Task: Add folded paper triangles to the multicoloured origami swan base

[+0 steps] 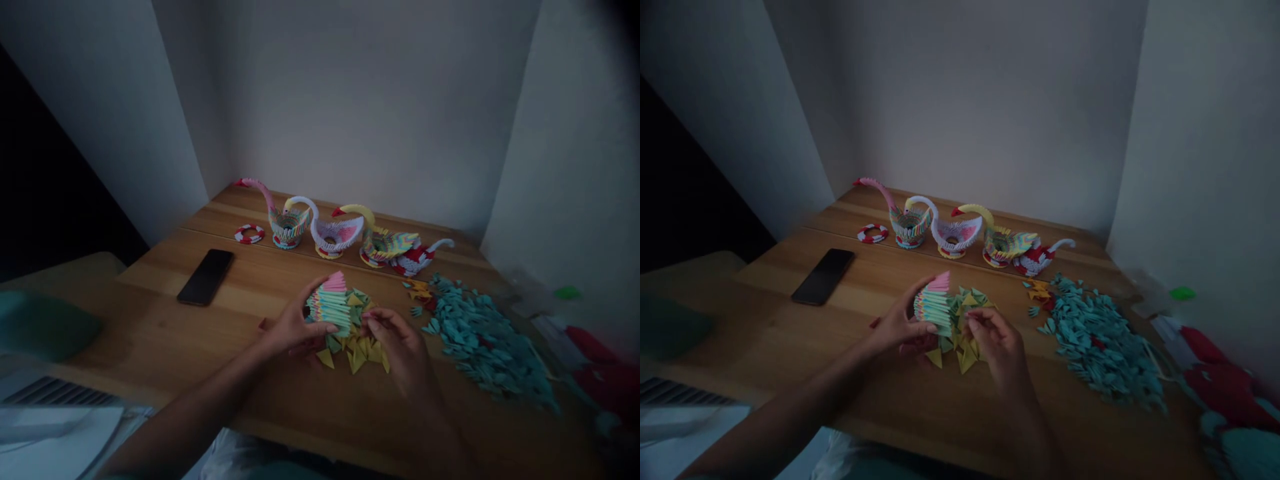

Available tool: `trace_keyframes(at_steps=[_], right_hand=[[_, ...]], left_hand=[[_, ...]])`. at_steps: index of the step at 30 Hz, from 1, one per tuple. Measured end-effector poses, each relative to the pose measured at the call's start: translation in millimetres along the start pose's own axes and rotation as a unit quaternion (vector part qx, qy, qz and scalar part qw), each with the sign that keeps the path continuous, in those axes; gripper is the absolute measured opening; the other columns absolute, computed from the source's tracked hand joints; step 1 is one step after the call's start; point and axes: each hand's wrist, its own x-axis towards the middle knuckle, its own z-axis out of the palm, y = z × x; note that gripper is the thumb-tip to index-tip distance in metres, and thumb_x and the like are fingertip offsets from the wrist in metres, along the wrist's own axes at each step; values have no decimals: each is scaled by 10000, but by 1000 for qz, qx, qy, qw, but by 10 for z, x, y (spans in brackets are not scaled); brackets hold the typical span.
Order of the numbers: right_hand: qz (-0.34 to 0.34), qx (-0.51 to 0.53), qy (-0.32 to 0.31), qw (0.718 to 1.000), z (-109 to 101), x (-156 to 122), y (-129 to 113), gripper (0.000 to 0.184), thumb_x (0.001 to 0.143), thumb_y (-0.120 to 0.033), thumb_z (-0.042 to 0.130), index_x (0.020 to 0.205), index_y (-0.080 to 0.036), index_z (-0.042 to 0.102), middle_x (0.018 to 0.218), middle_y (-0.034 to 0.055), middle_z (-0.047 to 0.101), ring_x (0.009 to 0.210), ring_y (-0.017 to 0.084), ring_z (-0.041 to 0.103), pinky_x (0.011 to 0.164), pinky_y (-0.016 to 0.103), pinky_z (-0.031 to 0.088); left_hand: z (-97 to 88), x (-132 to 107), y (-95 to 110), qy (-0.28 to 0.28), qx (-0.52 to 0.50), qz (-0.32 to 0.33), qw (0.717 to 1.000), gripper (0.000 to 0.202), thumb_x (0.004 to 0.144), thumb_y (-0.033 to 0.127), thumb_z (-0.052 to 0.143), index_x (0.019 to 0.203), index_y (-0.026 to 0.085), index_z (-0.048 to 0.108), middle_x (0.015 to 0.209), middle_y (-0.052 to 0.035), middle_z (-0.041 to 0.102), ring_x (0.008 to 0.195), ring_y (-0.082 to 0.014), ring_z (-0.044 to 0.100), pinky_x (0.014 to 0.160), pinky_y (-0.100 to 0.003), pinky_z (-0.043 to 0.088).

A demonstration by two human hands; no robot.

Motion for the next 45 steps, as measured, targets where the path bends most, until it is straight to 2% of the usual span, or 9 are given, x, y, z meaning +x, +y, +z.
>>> trace_keyframes(at_steps=[3,6,12,18,23,28,34,39,45], right_hand=[[22,24,-1,999,-5,8,66,316,718,-478,766,878,-213,706,870,60,729,735,200,676,718,339,558],[29,41,-4,999,-34,7,137,325,722,-478,766,912,-220,712,908,65,736,783,212,686,761,357,556],[24,20,1,1000,-74,7,222,331,716,-507,762,887,-226,734,814,49,727,725,185,658,690,303,542],[50,68,4,996,-59,22,225,365,655,-517,799,861,-221,741,854,77,739,745,216,677,715,376,567],[55,105,-2,993,-17,10,197,361,655,-544,793,804,-221,730,706,44,692,599,173,619,611,345,541],[71,139,2,988,32,-3,150,358,635,-538,811,756,-213,722,722,41,677,573,148,571,557,308,502],[79,139,11,987,-4,12,144,352,646,-435,840,915,-237,730,728,5,672,615,129,593,617,276,504],[55,62,25,996,-52,-12,161,301,695,-458,801,811,-196,709,762,35,695,671,160,629,652,298,529],[31,80,13,996,-59,-51,153,241,771,-431,746,854,-218,670,924,50,732,829,198,680,750,325,551]], left_hand=[[10,-29,46,-13,75,25,997,871,694,392,815,1446,278,391,1472,-128,422,1299,-324,468,1102,-472,368],[16,-33,70,-26,127,79,988,844,710,378,805,1443,288,397,1521,-118,352,1389,-327,356,1138,-473,322],[12,-17,70,-59,195,131,970,865,734,358,790,1469,323,334,1542,-100,311,1436,-286,281,1168,-450,284],[19,-31,82,-61,231,129,962,887,730,366,793,1477,324,317,1543,-118,298,1424,-301,303,1147,-471,319],[17,-34,58,-59,259,135,955,898,730,383,789,1483,343,301,1540,-111,305,1411,-309,324,1135,-467,339],[11,-40,38,-58,281,141,947,902,734,419,779,1485,365,281,1542,-95,304,1401,-292,345,1119,-437,366],[12,-39,58,-53,274,135,951,893,732,385,787,1480,340,301,1543,-99,302,1407,-284,337,1128,-419,358],[13,-44,52,-56,279,134,949,875,739,379,781,1475,341,310,1545,-95,306,1408,-283,336,1140,-425,340],[9,-44,40,-56,295,134,944,877,745,371,777,1479,329,298,1545,-99,301,1406,-276,341,1134,-425,349]])
